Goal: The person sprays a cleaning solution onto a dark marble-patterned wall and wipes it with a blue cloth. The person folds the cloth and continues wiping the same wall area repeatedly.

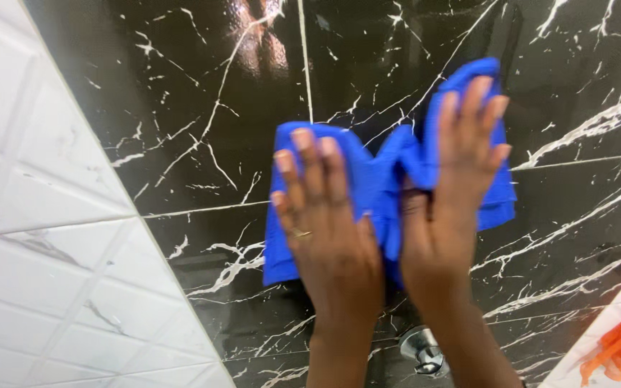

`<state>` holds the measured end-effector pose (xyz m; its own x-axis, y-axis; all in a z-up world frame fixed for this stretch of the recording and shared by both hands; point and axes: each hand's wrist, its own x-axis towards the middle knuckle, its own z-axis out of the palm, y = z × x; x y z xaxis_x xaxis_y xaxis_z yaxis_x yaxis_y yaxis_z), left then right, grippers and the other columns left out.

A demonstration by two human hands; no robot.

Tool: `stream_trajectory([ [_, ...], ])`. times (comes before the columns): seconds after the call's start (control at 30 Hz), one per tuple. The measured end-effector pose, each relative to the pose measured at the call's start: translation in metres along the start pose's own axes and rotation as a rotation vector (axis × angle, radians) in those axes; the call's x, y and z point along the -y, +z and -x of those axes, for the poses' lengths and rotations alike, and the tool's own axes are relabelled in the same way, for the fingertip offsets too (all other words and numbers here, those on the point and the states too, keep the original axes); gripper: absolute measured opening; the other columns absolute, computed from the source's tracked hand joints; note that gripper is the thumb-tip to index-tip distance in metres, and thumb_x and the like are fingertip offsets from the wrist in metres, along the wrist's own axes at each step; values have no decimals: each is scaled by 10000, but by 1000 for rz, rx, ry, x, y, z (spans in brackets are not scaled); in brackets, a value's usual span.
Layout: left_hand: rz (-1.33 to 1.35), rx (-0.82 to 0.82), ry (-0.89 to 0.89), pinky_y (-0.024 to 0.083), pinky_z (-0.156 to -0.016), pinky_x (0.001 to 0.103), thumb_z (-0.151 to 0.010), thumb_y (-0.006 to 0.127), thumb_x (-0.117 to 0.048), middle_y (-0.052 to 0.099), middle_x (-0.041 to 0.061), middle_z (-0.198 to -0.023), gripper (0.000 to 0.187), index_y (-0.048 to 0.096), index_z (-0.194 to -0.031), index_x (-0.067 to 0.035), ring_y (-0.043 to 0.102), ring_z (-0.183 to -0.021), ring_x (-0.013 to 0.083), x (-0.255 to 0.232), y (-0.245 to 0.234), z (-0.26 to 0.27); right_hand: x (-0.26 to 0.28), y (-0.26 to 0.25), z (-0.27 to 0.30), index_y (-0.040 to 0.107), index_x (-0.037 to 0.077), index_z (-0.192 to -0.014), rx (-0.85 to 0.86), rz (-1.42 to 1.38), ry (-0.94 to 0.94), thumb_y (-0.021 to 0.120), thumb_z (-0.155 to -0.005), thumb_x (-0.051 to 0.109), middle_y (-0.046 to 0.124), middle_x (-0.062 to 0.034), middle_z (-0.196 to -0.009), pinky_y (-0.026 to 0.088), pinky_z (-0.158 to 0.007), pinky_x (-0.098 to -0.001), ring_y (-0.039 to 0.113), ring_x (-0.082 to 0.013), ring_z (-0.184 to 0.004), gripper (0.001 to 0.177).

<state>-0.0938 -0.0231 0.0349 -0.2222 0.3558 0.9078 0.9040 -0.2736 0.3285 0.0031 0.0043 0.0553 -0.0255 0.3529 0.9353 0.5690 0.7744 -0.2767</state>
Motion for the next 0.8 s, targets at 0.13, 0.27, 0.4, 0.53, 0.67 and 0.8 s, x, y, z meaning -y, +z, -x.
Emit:
stream_trajectory([
  [0.13,-103,-57,-110,76,-1329,531,-1035,416,-175,233,158,-1731,624,288,-1624,-14,170,-1637,365,2,1,6,15,6,16,244,15,-1638,153,-46,-48,344,-1060,139,111,-168,-1751,-87,-1321,-513,4,-293,-1657,599],
  [0.27,56,10,-35,26,-1294,578,-992,426,-208,169,219,-1721,698,227,-1615,35,109,-1621,425,-11,-3,7,10,-2,11,185,8,-1697,-46,-90,120,313,-1093,59,65,-169,-1817,-96,-1382,-524,-42,-291,-1659,619],
  [0.4,87,-7,-65,62,-1329,562,-1051,456,-260,148,226,-1739,704,197,-1633,42,96,-1643,421,-3,-9,-1,9,-2,-3,205,13,-1702,-7,-40,39,342,-1172,184,64,-180,-1766,-107,-1342,-501,-36,-311,-1656,573],
  [0.53,-38,-124,-130,84,-1340,560,-1069,470,-230,156,199,-1736,679,192,-1631,31,103,-1644,404,8,-15,-8,28,9,7,275,67,-1645,173,-56,-47,336,-1096,227,117,-131,-1763,-100,-1337,-499,24,-310,-1668,574],
  [0.67,-13,-19,-68,57,-1298,584,-1032,467,-194,145,218,-1723,686,203,-1620,42,93,-1616,426,2,-19,-9,31,7,11,237,68,-1659,103,-17,76,245,-1129,202,102,-129,-1776,-62,-1351,-504,35,-326,-1676,547],
  [0.8,-53,88,-30,78,-1329,524,-969,450,-137,194,145,-1739,695,261,-1629,-25,142,-1642,355,6,-29,-8,19,0,0,88,15,-1686,-48,-94,91,296,-1199,223,24,-166,-1760,-112,-1340,-499,16,-322,-1669,570],
])
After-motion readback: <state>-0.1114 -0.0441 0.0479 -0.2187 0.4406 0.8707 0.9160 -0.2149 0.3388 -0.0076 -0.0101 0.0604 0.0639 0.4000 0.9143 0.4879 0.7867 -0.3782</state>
